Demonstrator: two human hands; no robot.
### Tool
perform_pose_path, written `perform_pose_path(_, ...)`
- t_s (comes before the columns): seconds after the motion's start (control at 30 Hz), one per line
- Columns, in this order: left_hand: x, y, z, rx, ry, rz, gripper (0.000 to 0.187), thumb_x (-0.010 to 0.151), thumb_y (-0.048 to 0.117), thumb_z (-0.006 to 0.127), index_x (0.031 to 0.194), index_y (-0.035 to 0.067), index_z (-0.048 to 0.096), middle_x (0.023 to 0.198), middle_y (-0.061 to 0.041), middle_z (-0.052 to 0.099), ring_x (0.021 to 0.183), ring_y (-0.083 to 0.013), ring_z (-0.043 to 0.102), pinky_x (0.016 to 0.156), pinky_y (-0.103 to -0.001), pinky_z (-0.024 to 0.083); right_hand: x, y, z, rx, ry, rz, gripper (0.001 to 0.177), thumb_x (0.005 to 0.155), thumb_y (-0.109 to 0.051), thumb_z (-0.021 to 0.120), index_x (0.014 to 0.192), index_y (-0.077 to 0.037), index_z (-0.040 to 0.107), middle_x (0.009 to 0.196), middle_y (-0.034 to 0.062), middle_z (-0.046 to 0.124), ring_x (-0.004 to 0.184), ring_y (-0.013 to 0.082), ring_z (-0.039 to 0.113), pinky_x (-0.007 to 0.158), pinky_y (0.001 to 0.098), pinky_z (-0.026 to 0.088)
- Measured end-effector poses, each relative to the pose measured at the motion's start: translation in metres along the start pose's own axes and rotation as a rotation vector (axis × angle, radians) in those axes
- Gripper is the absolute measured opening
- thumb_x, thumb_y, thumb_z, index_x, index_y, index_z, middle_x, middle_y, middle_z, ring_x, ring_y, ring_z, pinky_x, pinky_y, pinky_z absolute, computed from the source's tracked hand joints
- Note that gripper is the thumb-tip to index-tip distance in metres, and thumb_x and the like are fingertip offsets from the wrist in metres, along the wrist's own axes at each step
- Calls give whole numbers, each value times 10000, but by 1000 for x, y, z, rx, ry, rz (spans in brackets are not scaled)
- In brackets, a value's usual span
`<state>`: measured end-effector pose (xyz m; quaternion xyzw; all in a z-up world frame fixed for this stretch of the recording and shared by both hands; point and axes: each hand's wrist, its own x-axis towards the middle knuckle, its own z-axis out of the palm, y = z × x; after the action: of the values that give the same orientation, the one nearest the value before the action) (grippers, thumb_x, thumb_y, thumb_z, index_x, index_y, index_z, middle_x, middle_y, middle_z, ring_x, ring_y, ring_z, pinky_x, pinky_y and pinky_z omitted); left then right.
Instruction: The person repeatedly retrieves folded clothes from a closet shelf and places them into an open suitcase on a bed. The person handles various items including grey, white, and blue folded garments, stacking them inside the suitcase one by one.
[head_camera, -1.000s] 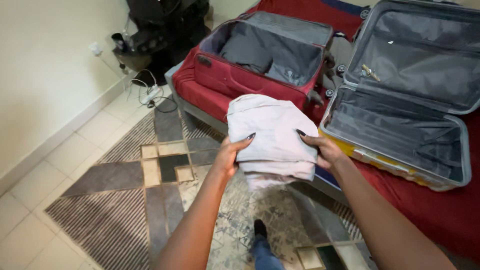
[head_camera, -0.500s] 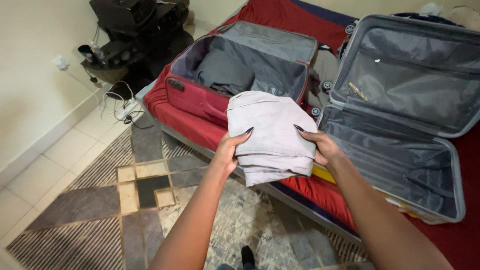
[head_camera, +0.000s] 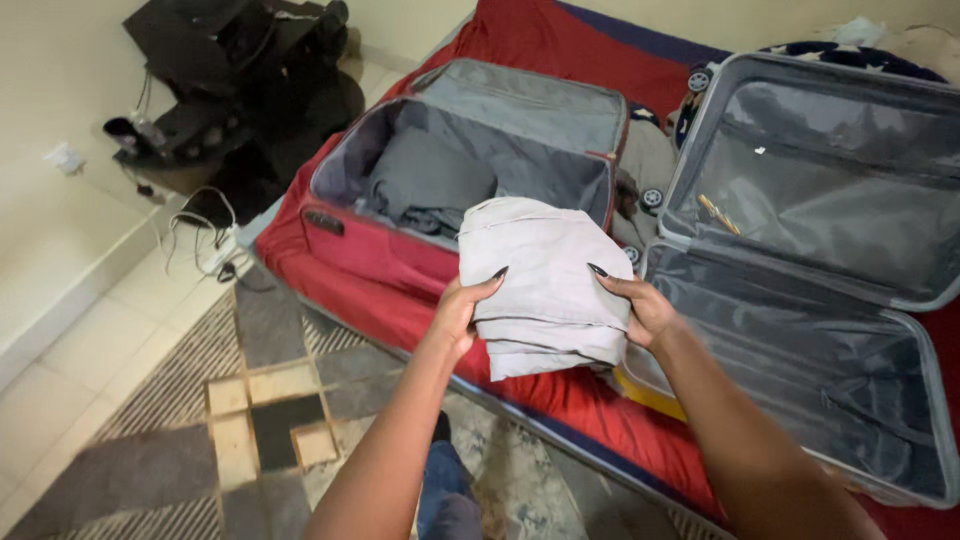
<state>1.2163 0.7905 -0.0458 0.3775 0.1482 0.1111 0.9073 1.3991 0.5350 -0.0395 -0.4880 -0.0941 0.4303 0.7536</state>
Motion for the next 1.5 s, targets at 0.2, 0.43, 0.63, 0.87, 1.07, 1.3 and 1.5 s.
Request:
perform_pose_path(0.2, 68, 22, -20, 15, 8, -85, 522, 812, 157, 776, 1296, 24, 635, 1192, -110, 728, 1070, -252, 702, 922, -414, 575, 62, -2, -13, 79, 78, 31, 456, 910, -131, 672, 1313, 61, 583, 1212, 181, 709, 1085, 286, 718, 995, 434, 558)
perform_pose_path(0.43, 137, 49, -37, 21, -20, -258, 475, 834, 200, 761, 1269, 39, 658, 1178, -104, 738, 1060, -247, 711, 909, -419, 583, 116, 0, -20, 112, 109, 7, 420, 942, -156, 670, 1274, 95, 613, 1177, 195, 718, 1038, 291, 716, 968, 434, 551)
perform_pose_path(0.63, 180, 61, -55, 196, -54, -494, 435, 860, 204, 760, 1230, -7, 676, 1082, -123, 757, 979, -276, 724, 858, -468, 571, 148, 17, -32, 91, 347, 49, 382, 926, -170, 681, 1232, 56, 645, 1117, 153, 728, 980, 265, 714, 927, 412, 566)
perform_pose_path(0.87, 211, 32, -72, 186, -88, -354, 452, 814, 115, 773, 1245, 0, 705, 1149, -108, 766, 1024, -249, 725, 905, -415, 553, 162, 15, -30, 8, 372, 92, 388, 916, -238, 694, 1187, 38, 672, 1051, 147, 733, 905, 265, 710, 825, 417, 583)
perform_pose_path(1.07, 247, 2, -82, 157, -8, -419, 441, 806, 86, 764, 1236, 21, 689, 1157, -114, 739, 1042, -267, 699, 919, -462, 547, 195, 13, -75, -678, 561, 72, 535, 941, -319, 668, 1347, 28, 631, 1146, 217, 698, 947, 293, 704, 776, 462, 556)
perform_pose_path(1.3, 294, -44, -110, 142, -21, -420, 381, 821, 51, 723, 1196, -13, 696, 1086, -162, 748, 929, -308, 738, 832, -468, 610, 223, 13, -107, -1176, 540, -97, 949, 914, -455, 690, 1554, 85, 242, 1526, 315, 420, 1429, 355, 427, 1144, 417, 377)
perform_pose_path(1.5, 355, -111, -149, 263, 57, -452, 343, 832, 42, 731, 1153, -70, 685, 1027, -189, 737, 913, -335, 720, 842, -486, 594, 187, -12, -32, -1373, 545, -164, 881, 940, -478, 688, 1531, 64, 323, 1558, 305, 413, 1489, 393, 382, 1226, 428, 292)
